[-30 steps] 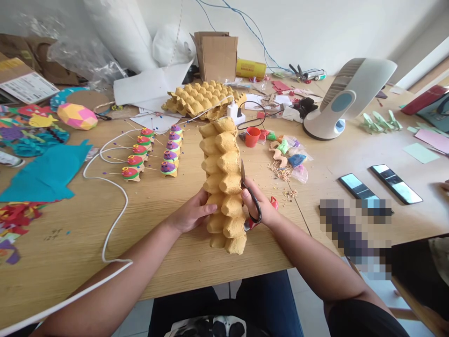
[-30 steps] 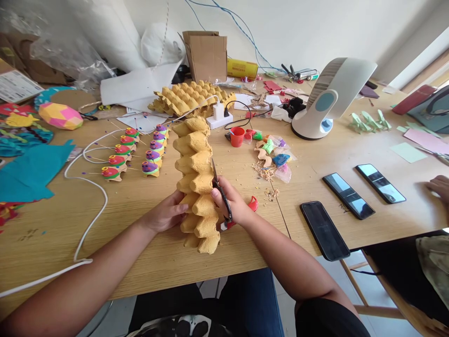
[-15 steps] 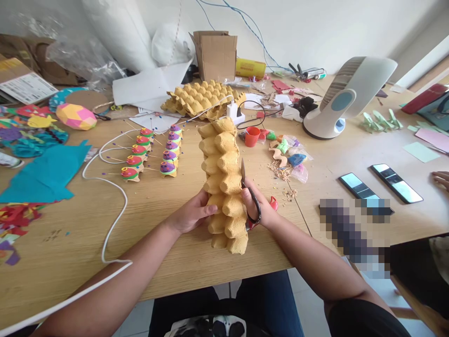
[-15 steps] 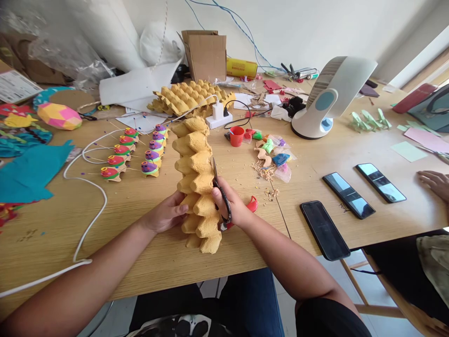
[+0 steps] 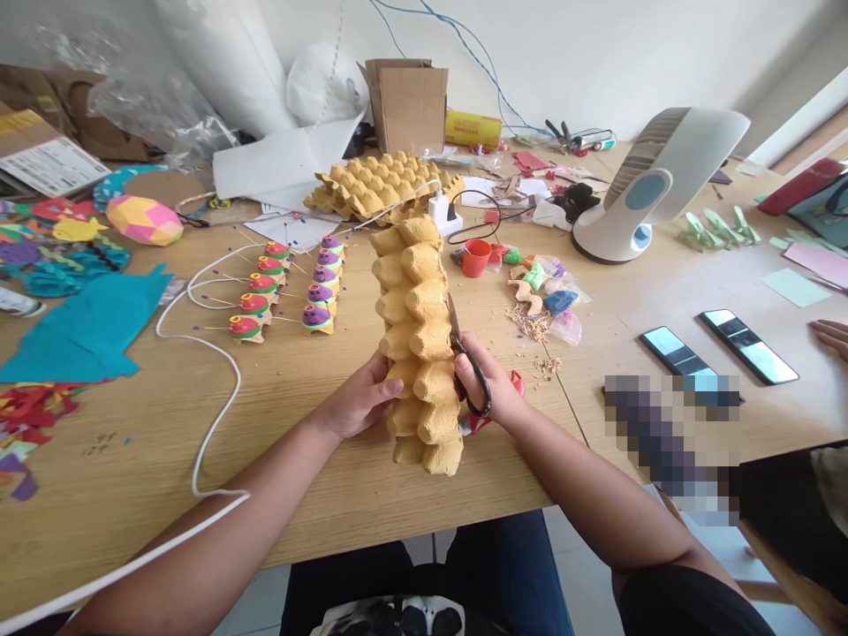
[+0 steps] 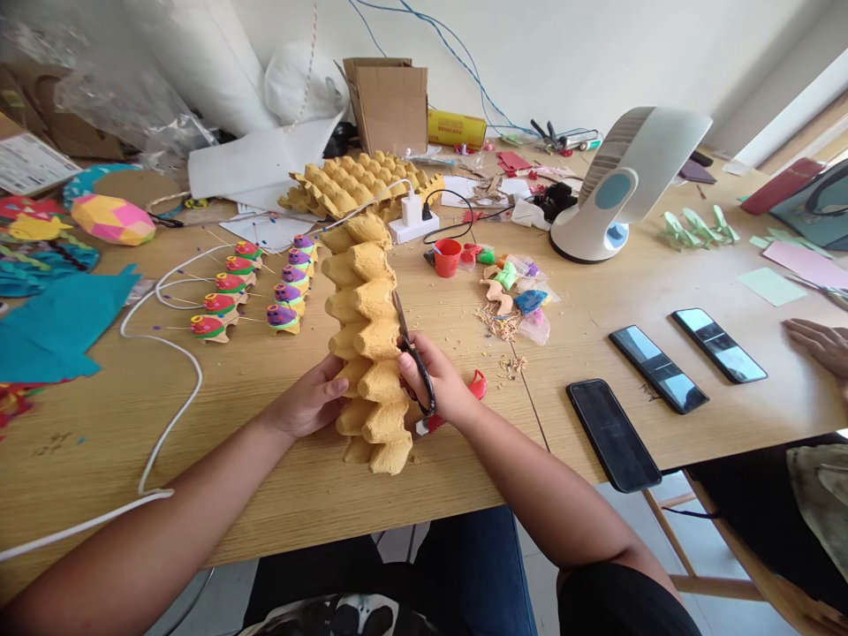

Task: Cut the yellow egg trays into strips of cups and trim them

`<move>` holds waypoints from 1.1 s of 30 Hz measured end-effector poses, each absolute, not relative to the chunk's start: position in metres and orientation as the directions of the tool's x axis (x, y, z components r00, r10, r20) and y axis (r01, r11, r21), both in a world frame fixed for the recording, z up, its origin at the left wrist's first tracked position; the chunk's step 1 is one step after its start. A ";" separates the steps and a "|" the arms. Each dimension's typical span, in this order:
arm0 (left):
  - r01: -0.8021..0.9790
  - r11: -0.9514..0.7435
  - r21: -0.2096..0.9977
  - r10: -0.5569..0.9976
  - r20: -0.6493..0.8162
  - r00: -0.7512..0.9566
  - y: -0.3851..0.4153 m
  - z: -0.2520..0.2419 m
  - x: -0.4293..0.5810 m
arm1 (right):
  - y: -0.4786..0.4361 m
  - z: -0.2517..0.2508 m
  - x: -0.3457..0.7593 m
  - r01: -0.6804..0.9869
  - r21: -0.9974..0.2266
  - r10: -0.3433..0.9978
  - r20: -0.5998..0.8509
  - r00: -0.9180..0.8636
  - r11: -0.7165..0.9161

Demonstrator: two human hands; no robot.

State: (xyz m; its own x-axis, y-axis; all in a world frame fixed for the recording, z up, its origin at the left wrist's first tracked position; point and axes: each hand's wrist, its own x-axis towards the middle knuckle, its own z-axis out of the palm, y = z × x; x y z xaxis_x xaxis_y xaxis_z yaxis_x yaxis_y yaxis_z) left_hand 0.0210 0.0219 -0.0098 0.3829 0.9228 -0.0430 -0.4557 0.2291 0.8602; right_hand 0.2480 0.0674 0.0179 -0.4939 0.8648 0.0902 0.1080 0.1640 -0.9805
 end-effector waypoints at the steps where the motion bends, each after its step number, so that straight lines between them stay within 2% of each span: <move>1: -0.461 0.229 0.857 0.926 -0.046 0.374 0.022 -0.010 0.020 | 0.068 0.020 0.248 0.106 -0.974 0.847 0.116 -0.518 0.198; 6: -0.466 0.222 0.857 0.939 -0.059 0.339 0.022 -0.012 0.019 | 0.069 0.027 0.250 0.093 -0.959 0.781 0.158 -0.604 0.266; 33: -0.423 0.140 0.895 0.945 0.006 0.327 0.021 -0.014 0.023 | 0.069 0.022 0.249 0.115 -0.950 0.824 0.188 -0.534 0.291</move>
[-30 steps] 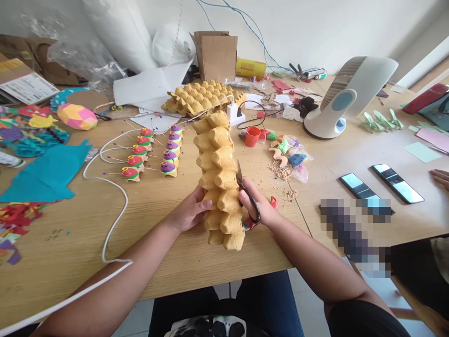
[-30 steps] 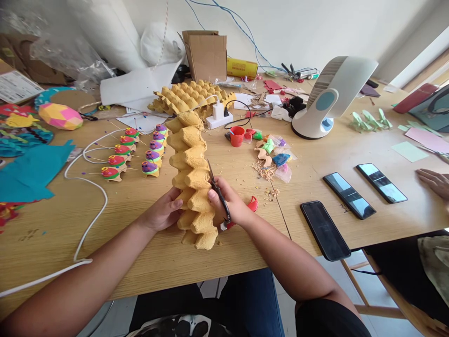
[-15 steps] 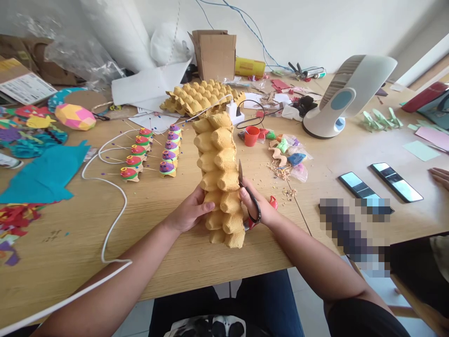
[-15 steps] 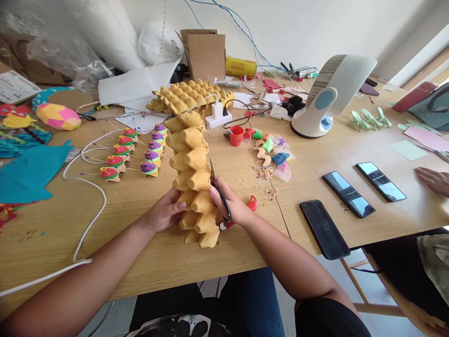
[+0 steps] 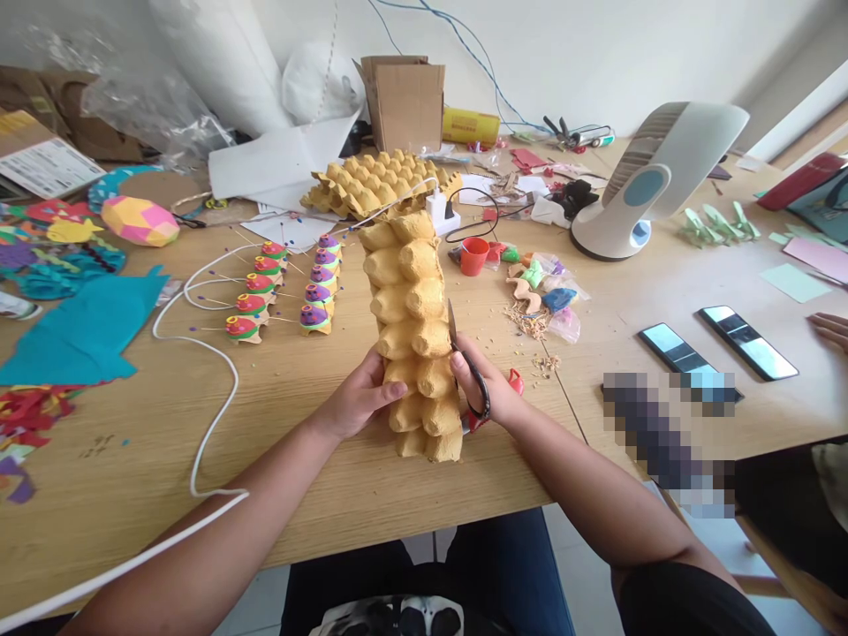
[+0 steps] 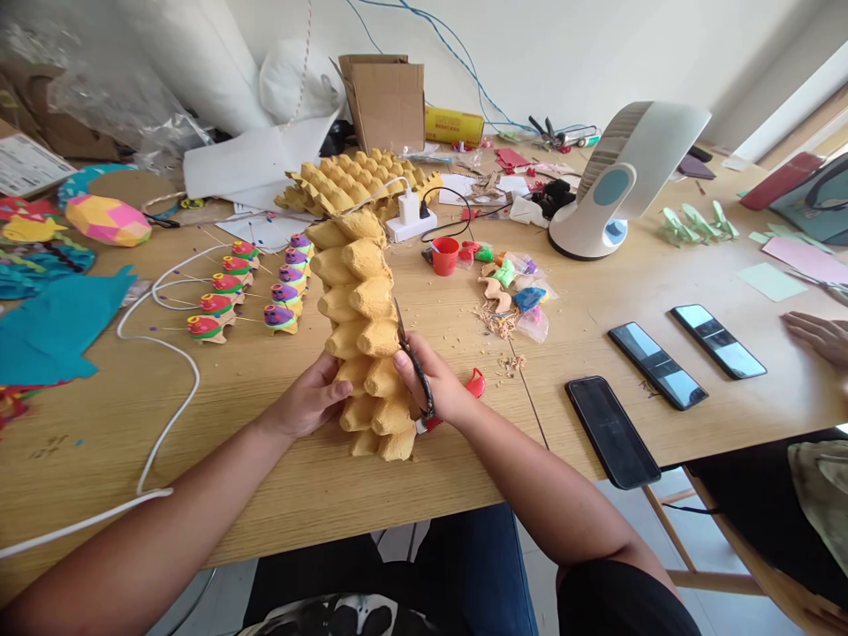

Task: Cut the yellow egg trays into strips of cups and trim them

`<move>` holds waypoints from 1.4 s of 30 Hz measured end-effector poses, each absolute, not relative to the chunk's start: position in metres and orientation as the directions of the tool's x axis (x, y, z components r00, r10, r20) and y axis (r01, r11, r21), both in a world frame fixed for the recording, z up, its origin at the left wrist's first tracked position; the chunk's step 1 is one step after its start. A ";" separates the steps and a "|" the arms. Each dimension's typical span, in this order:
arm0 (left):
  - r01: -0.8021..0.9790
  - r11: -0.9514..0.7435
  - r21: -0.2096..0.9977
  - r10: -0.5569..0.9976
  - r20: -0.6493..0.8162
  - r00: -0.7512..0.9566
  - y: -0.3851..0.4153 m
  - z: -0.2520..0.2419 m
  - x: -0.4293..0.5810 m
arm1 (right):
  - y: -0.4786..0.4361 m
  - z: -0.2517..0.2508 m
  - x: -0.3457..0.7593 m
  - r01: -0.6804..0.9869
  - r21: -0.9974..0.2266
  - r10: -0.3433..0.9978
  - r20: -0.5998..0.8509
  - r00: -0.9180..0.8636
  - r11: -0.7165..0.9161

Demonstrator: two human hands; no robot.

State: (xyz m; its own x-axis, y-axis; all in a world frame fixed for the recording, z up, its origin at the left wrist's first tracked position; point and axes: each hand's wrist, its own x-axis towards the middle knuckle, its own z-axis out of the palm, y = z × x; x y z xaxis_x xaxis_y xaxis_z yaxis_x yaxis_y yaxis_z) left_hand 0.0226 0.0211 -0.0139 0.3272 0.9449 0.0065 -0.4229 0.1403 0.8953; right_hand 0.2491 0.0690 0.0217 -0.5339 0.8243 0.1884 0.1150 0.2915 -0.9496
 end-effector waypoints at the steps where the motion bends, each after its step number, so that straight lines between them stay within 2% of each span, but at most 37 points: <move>1: -0.417 0.135 0.899 0.946 0.008 0.324 0.021 -0.014 0.023 | 0.069 0.021 0.249 0.109 -0.951 0.826 0.190 -0.531 0.289; 12: -0.356 0.026 0.934 0.968 0.065 0.243 0.018 -0.017 0.027 | 0.069 0.020 0.249 0.108 -0.957 0.827 0.172 -0.536 0.269; 28: -0.369 0.025 0.929 0.972 0.064 0.227 0.017 -0.019 0.025 | 0.070 0.020 0.249 0.118 -0.971 0.873 0.130 -0.470 0.208; 31: -0.391 0.038 0.919 0.974 0.054 0.220 0.018 -0.018 0.024 | 0.075 0.013 0.249 0.114 -0.977 0.893 0.116 -0.434 0.182; 35: -0.455 0.094 0.886 0.982 -0.006 0.191 0.019 -0.010 0.023 | 0.082 0.009 0.249 0.046 -0.975 0.879 0.174 -0.444 0.217; 39: -0.520 0.131 0.844 0.987 -0.064 0.146 0.021 -0.002 0.022 | 0.084 0.015 0.249 0.093 -0.982 0.889 0.106 -0.445 0.163; 42: -0.563 0.132 0.816 0.990 -0.078 0.119 0.022 0.001 0.019 | 0.086 0.016 0.249 0.123 -0.977 0.896 0.107 -0.431 0.175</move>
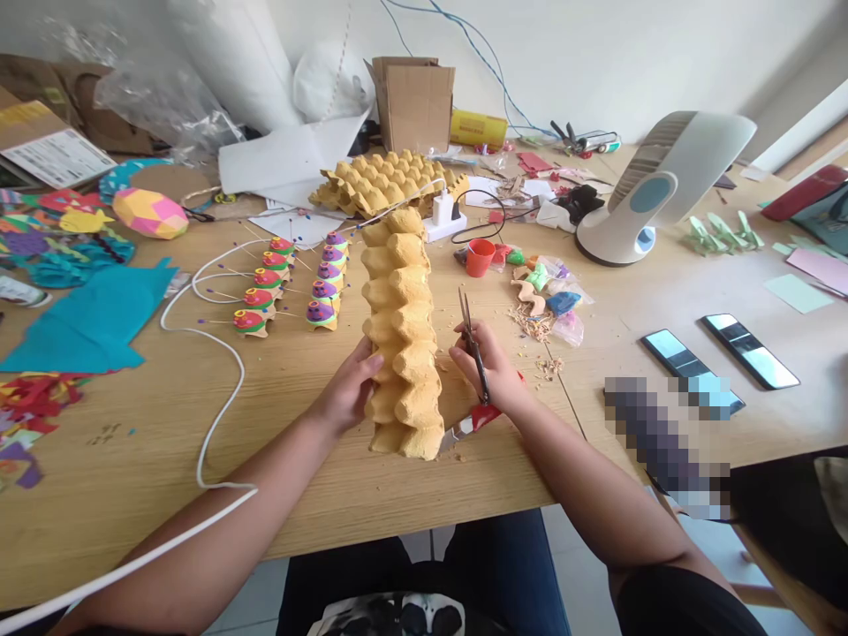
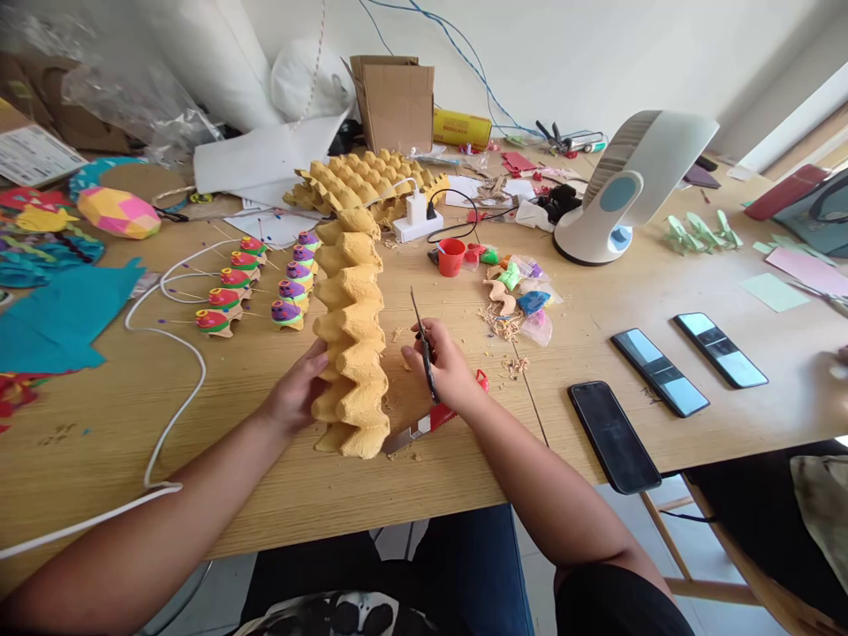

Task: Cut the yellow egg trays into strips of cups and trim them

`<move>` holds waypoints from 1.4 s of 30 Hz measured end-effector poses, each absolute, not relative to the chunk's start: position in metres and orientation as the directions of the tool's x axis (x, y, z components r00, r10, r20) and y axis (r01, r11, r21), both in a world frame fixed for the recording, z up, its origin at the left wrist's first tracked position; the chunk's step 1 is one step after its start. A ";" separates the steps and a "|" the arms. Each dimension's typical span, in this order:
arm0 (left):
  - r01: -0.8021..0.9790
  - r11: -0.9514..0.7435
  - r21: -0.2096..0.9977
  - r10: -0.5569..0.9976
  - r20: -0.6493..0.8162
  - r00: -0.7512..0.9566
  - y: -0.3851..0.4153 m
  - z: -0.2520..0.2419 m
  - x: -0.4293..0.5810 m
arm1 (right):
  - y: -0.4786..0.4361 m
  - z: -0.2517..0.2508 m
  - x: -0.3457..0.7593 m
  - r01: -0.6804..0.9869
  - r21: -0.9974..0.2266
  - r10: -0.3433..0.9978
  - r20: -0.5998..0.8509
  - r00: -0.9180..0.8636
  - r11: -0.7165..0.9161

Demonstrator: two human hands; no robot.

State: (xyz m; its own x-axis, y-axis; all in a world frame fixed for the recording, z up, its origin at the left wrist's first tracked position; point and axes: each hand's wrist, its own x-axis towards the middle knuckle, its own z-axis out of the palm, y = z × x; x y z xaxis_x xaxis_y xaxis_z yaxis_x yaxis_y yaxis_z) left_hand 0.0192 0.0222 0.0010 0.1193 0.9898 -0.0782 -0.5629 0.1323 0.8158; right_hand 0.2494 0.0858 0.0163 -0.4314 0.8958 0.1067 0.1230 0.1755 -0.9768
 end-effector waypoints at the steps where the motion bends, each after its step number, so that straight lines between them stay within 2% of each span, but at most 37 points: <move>1: -0.574 0.135 0.808 0.990 -0.082 0.117 0.023 0.001 0.018 | 0.087 0.015 0.250 0.139 -0.971 0.898 0.120 -0.423 0.195; 4: -0.602 0.140 0.786 0.989 -0.080 0.125 0.024 0.000 0.015 | 0.092 0.010 0.253 0.227 -0.933 0.900 0.174 -0.399 0.281; 8: -0.630 0.121 0.767 0.991 -0.061 0.116 0.024 0.000 0.015 | 0.097 0.006 0.257 0.352 -0.823 0.866 0.297 -0.403 0.446; 12: -0.647 0.147 0.748 0.988 -0.085 0.126 0.023 0.005 0.015 | 0.096 0.011 0.259 0.334 -0.767 0.802 0.368 -0.471 0.548; 19: -0.657 0.271 0.704 0.962 -0.188 0.196 0.022 0.015 0.014 | 0.094 0.019 0.261 0.311 -0.577 0.620 0.475 -0.624 0.755; 24: -0.670 0.358 0.650 0.933 -0.280 0.227 0.023 0.010 0.009 | 0.096 0.016 0.261 0.325 -0.514 0.585 0.500 -0.638 0.794; 32: -0.641 0.351 0.683 0.936 -0.280 0.214 0.023 0.015 0.009 | 0.096 0.016 0.262 0.354 -0.473 0.580 0.523 -0.624 0.807; 42: -0.673 0.364 0.644 0.930 -0.287 0.228 0.024 0.008 0.008 | 0.095 0.012 0.262 0.437 -0.458 0.626 0.456 -0.633 0.775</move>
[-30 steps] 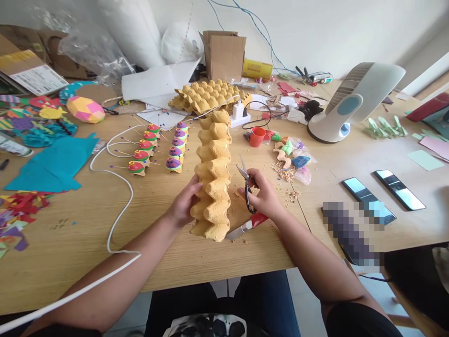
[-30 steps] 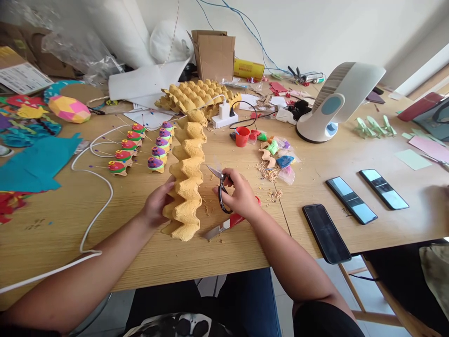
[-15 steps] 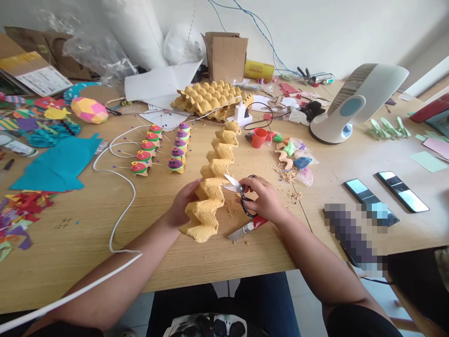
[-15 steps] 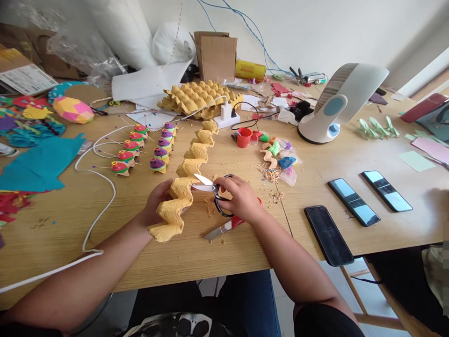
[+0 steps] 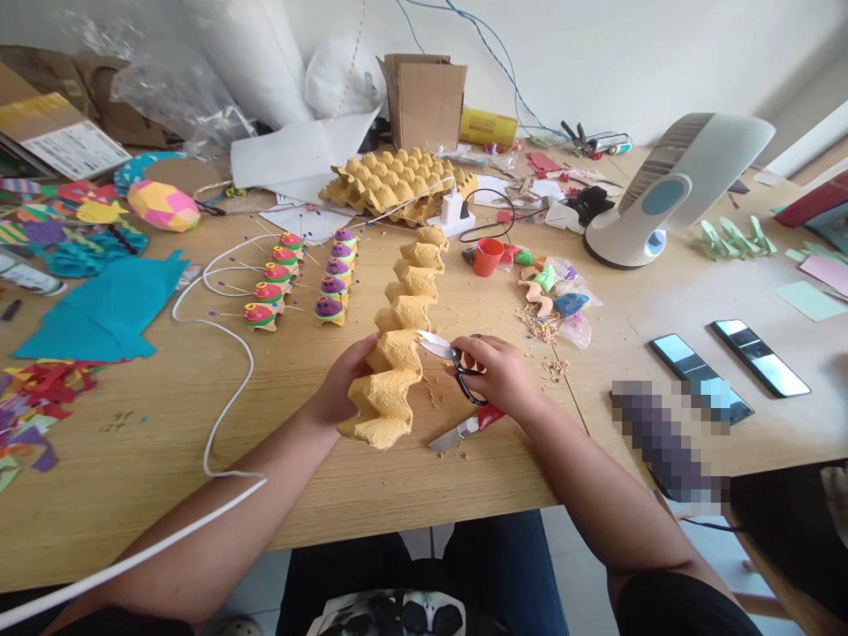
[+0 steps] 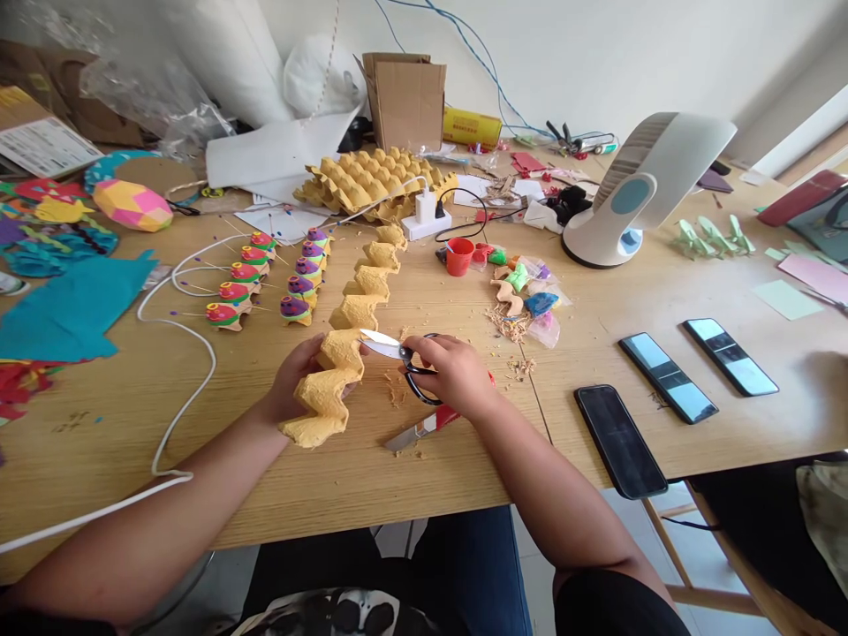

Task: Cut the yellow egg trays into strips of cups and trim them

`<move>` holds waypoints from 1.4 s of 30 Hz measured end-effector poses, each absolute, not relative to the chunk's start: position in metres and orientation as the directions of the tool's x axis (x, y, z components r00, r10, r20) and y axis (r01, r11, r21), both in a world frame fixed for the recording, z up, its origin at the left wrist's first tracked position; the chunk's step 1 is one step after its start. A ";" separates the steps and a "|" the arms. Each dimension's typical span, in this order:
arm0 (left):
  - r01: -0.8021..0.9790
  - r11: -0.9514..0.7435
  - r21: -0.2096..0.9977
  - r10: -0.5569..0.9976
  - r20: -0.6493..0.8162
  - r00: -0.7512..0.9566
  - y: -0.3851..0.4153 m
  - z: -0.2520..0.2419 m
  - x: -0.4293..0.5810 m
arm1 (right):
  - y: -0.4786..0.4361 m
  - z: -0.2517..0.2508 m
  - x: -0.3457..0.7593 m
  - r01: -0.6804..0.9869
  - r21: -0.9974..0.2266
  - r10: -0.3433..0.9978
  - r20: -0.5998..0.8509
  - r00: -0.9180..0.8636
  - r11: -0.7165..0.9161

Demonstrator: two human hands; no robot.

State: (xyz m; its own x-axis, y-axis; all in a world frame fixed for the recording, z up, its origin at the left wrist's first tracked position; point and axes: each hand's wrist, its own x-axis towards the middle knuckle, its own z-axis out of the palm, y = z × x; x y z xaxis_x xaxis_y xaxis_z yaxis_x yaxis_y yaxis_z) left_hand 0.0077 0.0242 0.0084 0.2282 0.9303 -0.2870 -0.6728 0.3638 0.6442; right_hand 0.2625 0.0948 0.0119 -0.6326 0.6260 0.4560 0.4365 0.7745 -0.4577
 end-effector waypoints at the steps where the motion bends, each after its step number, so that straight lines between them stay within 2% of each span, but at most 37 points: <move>1: -0.673 0.373 0.639 0.927 -0.291 0.237 0.025 0.008 0.007 | 0.095 0.012 0.263 0.451 -0.448 0.630 0.448 -0.634 0.772; 8: -0.676 0.353 0.646 0.934 -0.290 0.210 0.027 0.009 0.008 | 0.096 0.013 0.268 0.500 -0.373 0.624 0.429 -0.654 0.781; 14: -0.661 0.390 0.641 0.920 -0.292 0.260 0.027 0.011 0.008 | 0.094 0.016 0.266 0.507 -0.396 0.641 0.410 -0.649 0.766; 19: -0.678 0.369 0.636 0.927 -0.303 0.220 0.029 0.009 0.008 | 0.092 0.017 0.264 0.527 -0.484 0.710 0.377 -0.595 0.699; 23: -0.694 0.341 0.634 0.939 -0.269 0.216 0.028 0.009 0.010 | 0.094 0.015 0.263 0.525 -0.648 0.823 0.322 -0.468 0.552; 27: -0.669 0.292 0.683 0.956 -0.214 0.199 0.023 0.009 0.014 | 0.096 0.015 0.261 0.468 -0.778 0.889 0.246 -0.386 0.419; 31: -0.629 0.241 0.739 0.970 -0.161 0.183 0.021 0.009 0.017 | 0.096 0.019 0.261 0.430 -0.802 0.888 0.250 -0.387 0.413; 35: -0.594 0.195 0.780 0.978 -0.110 0.177 0.021 0.008 0.018 | 0.101 0.017 0.261 0.377 -0.851 0.918 0.260 -0.300 0.365; 38: -0.583 0.181 0.792 0.980 -0.097 0.172 0.021 0.008 0.018 | 0.106 0.009 0.260 0.318 -0.902 0.938 0.205 -0.281 0.292; 42: -0.595 0.201 0.778 0.976 -0.109 0.188 0.021 0.008 0.017 | 0.108 0.003 0.258 0.198 -0.959 0.925 0.120 -0.360 0.202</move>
